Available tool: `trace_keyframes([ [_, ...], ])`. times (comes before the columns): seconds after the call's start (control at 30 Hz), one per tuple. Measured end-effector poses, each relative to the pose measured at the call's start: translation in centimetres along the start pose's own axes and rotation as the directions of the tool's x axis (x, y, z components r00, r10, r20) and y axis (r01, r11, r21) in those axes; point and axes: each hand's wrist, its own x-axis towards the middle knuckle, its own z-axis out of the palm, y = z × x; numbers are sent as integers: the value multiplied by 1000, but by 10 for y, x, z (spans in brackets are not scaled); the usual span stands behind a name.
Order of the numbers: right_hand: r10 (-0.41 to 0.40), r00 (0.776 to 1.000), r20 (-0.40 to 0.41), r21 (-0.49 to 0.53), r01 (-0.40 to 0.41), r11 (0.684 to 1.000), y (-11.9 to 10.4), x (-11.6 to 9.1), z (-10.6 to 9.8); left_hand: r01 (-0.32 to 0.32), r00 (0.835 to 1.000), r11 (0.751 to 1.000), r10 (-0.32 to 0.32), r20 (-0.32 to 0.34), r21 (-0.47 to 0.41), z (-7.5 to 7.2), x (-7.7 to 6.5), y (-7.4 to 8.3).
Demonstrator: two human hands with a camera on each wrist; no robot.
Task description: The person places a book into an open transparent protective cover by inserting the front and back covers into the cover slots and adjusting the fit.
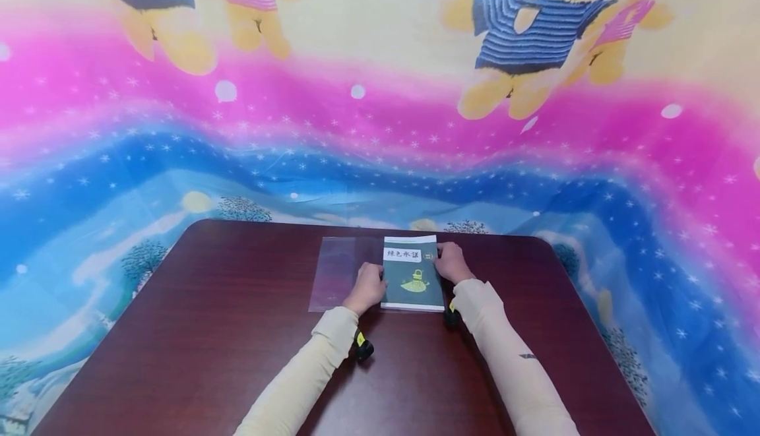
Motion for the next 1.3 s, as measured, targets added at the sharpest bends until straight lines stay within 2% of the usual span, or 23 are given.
trace_keyframes([
  [0.13, 15, 1000, -22, -14, -15, 1000, -3, -2, -1, -25, 999, 999, 26, -28, 27, 3, 0, 2],
  [0.33, -25, 999, -24, -59, 23, 998, -6, -6, 2, -46, 998, 998, 48, -50, 33, 4, 1, -1],
  [0.57, -53, 998, -33, -93, 50, 994, -4, -12, 5, -67, 997, 998, 68, -42, 18, 5, 2, -4],
  [0.7, -80, 996, -47, -72, 77, 994, -3, -16, 4, -117, 992, 992, 118, -36, 38, 1, 1, -4],
  [0.83, -135, 989, -61, 6, 136, 991, 0, -19, 2, -189, 982, 982, 189, -25, 19, -4, -1, -7],
  [1.03, -165, 984, -73, 192, 176, 966, 9, -19, -4, -277, 960, 953, 278, -2, -124, -15, -2, -17],
  [1.13, -168, 984, -55, 264, 176, 948, 11, -21, -7, -278, 960, 946, 281, -6, -169, -24, -2, -22],
  [1.3, -156, 988, 13, 391, 139, 910, 9, -24, -10, -259, 966, 957, 260, -12, -130, -45, -2, -33],
])
